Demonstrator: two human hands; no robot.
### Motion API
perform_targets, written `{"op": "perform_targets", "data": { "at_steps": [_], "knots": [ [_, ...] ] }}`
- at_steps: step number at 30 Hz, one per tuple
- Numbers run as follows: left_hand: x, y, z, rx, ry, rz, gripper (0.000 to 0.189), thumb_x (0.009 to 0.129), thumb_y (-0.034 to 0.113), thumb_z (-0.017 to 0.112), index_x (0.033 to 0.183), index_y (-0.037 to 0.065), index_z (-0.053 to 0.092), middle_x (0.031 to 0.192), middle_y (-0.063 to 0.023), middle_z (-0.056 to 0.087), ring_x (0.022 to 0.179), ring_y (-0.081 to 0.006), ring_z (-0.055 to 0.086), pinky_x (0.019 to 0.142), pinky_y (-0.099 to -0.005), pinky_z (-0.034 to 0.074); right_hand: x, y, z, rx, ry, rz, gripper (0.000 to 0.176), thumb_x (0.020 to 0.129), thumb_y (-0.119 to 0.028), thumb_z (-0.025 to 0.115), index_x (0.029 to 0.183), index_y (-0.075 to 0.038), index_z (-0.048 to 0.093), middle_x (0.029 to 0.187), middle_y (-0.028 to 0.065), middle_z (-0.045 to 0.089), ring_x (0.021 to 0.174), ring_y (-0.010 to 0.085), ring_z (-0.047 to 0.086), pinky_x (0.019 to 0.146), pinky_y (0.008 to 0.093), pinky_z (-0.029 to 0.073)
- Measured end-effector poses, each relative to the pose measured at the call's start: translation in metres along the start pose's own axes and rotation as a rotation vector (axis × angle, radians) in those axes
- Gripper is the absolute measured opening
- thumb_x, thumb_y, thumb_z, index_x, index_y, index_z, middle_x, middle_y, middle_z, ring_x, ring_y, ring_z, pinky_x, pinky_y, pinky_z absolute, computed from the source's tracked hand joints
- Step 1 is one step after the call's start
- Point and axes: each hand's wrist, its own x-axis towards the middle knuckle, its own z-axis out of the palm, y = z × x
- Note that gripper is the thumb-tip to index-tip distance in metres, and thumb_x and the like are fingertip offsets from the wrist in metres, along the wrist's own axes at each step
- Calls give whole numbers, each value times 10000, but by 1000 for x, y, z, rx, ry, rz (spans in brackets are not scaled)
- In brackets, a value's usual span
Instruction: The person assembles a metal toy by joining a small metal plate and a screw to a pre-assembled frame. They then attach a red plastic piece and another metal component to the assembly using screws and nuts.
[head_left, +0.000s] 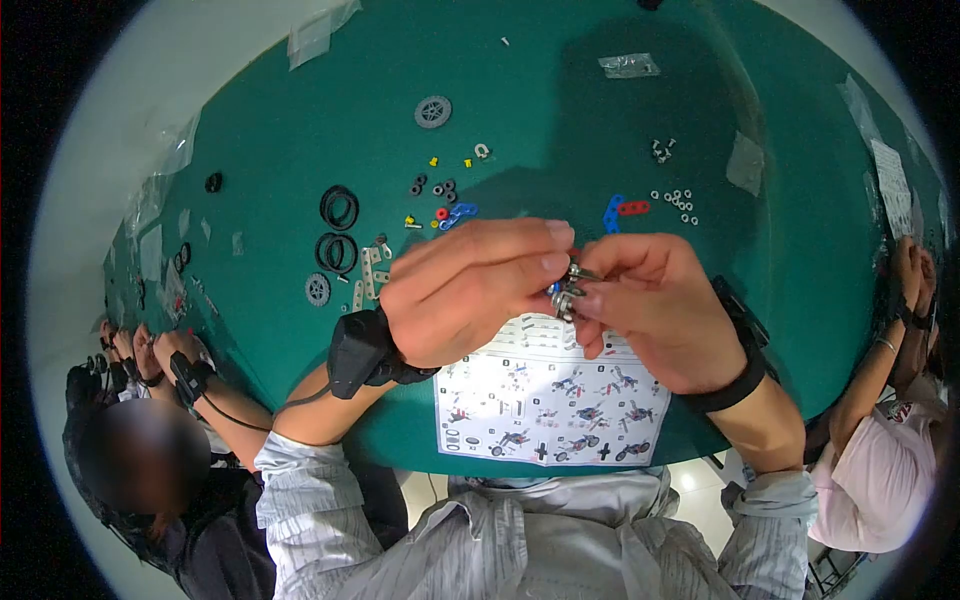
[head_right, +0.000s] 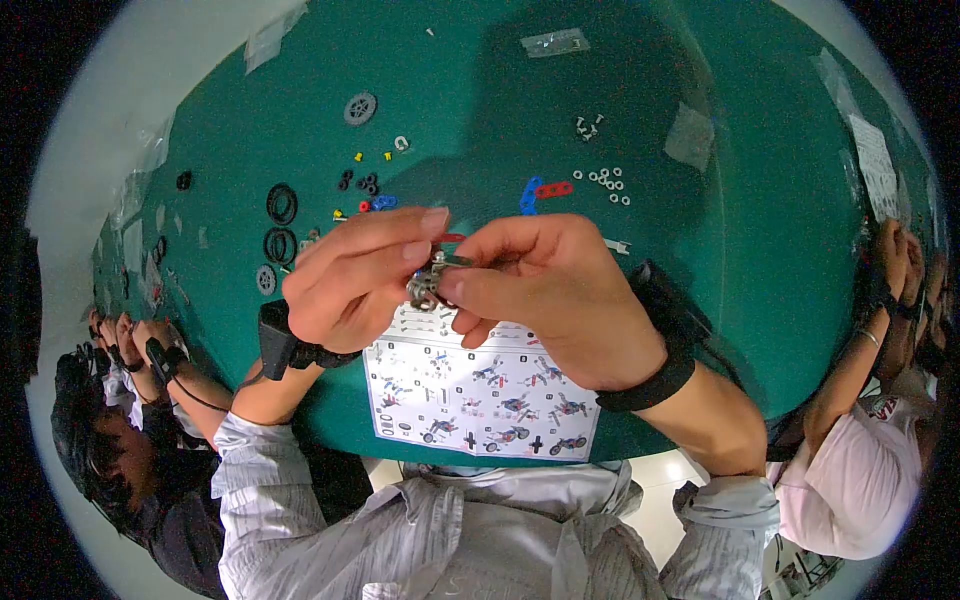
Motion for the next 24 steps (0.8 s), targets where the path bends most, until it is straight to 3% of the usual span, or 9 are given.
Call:
{"op": "perform_targets", "data": {
  "at_steps": [3, 6, 9, 18, 24],
  "knots": [
    [-4, -4, -2, -36, -39, 52, 225, 881, -60, 641, 1105, -52, 628, 1154, -269, 674, 1028, -407, 702, 832, -440, 604, -1, -1, 3, 19, -19, 18, 164, 888, -47, 717, 1004, 59, 672, 837, 105, 712, 711, 150, 705, 632, 262, 571],
    [-4, -2, -1, -27, -40, 54, 248, 847, -118, 606, 1087, -55, 618, 1157, -274, 668, 1030, -418, 698, 838, -461, 605, -2, -1, 2, 3, -38, 36, 154, 897, -64, 713, 986, 49, 659, 812, 111, 711, 701, 152, 703, 630, 265, 569],
    [-3, -2, 2, -47, 21, 56, 379, 705, -33, 805, 1057, -59, 666, 1119, -228, 687, 1020, -349, 706, 838, -397, 614, -3, -2, 3, 28, -77, 30, 147, 911, -85, 700, 968, 33, 634, 798, 117, 708, 688, 154, 701, 627, 265, 566],
    [-5, 0, 2, -54, 11, 62, 391, 719, -40, 796, 1079, -62, 644, 1143, -252, 675, 1045, -385, 693, 847, -417, 611, -4, 3, 10, 103, -52, 45, 132, 926, -82, 656, 966, 28, 596, 796, 137, 698, 676, 180, 707, 615, 279, 575],
    [-5, -1, 3, 22, 1, 87, 428, 692, -62, 802, 1094, -64, 655, 1153, -254, 672, 1053, -380, 692, 823, -395, 618, -3, 7, 5, 203, -106, 33, 123, 923, -70, 639, 963, 25, 573, 804, 131, 684, 692, 205, 718, 624, 343, 621]
  ]
}}
